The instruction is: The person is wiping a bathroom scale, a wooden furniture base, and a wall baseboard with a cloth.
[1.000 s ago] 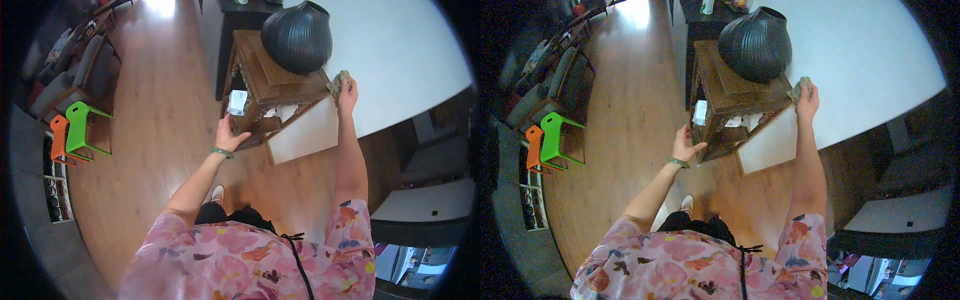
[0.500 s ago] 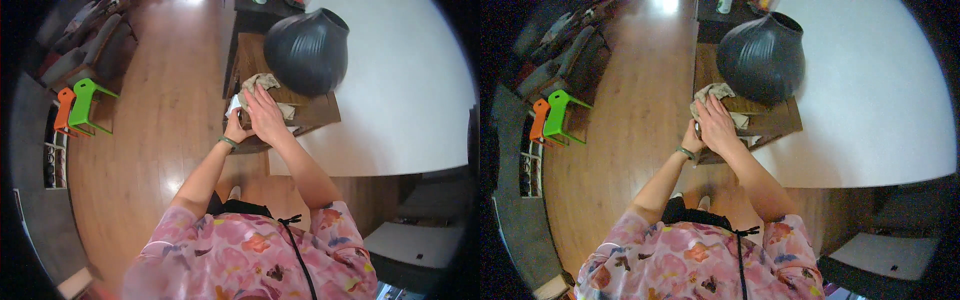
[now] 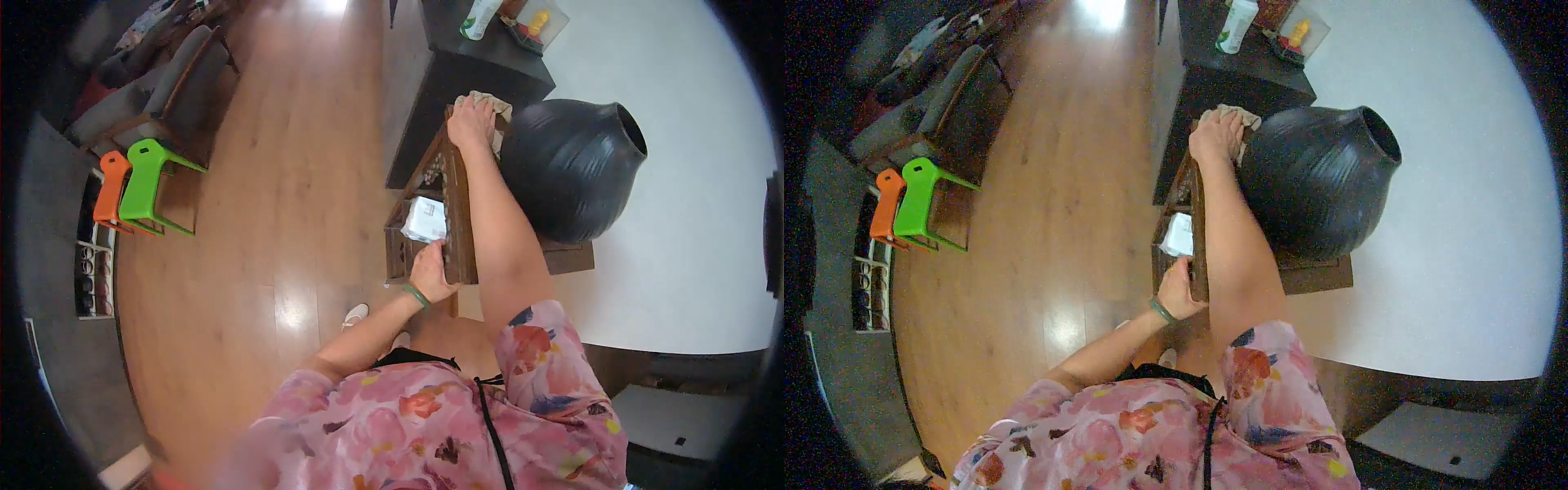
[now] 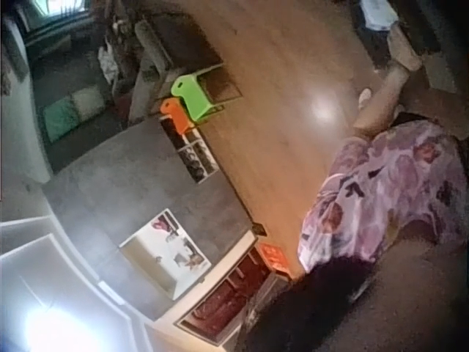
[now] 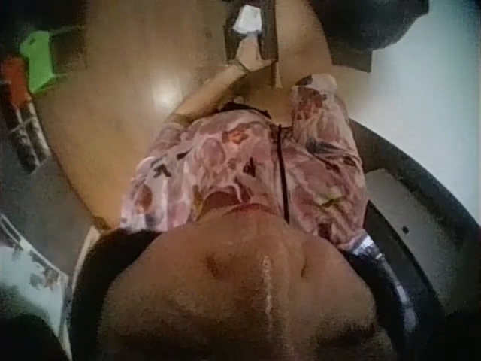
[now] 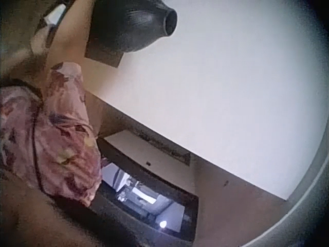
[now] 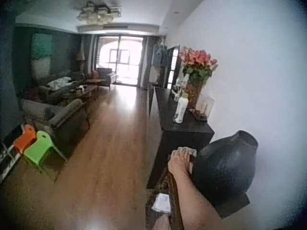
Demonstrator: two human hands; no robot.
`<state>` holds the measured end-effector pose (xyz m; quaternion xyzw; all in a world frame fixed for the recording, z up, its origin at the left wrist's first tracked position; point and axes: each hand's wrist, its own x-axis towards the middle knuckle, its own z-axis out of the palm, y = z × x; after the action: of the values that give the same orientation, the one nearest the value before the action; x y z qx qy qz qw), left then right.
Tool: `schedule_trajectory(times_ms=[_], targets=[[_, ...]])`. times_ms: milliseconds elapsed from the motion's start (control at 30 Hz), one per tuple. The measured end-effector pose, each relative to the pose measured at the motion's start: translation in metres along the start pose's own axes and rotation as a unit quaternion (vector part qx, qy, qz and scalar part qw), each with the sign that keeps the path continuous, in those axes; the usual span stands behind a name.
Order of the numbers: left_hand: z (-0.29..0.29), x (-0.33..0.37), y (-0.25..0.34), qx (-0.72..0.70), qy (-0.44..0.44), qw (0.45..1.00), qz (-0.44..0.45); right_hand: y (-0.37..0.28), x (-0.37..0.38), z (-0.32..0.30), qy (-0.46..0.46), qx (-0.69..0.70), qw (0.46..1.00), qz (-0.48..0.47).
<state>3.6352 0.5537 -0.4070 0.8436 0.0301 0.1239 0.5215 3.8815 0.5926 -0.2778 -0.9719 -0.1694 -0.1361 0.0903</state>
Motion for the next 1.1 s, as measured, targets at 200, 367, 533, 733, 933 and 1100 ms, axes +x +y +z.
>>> schedule_trajectory(times_ms=[200,367,533,733,933,1100], targets=[[-0.014,-0.002,-0.013,0.037,-0.036,0.999,-0.013,0.005,-0.13,-0.041,-0.013,0.069,0.968,-0.239],[-0.019,0.007,-0.007,0.006,-0.047,0.998,-0.032,0.1,-0.245,-0.108,-0.126,0.051,0.99,-0.022],[-0.007,0.009,-0.023,-0.024,-0.056,0.998,-0.008,0.202,-0.225,-0.103,0.019,0.132,0.991,0.022],[-0.003,0.013,-0.016,-0.021,-0.04,0.999,-0.022,0.306,-0.116,-0.046,-0.14,0.019,0.977,0.162],[-0.012,0.01,-0.003,-0.042,-0.058,0.997,-0.021,0.331,-0.094,-0.032,-0.105,0.135,0.974,0.146],[-0.007,0.005,-0.015,0.02,-0.06,0.998,-0.009,0.283,-0.162,-0.063,-0.019,0.131,0.988,0.075]])
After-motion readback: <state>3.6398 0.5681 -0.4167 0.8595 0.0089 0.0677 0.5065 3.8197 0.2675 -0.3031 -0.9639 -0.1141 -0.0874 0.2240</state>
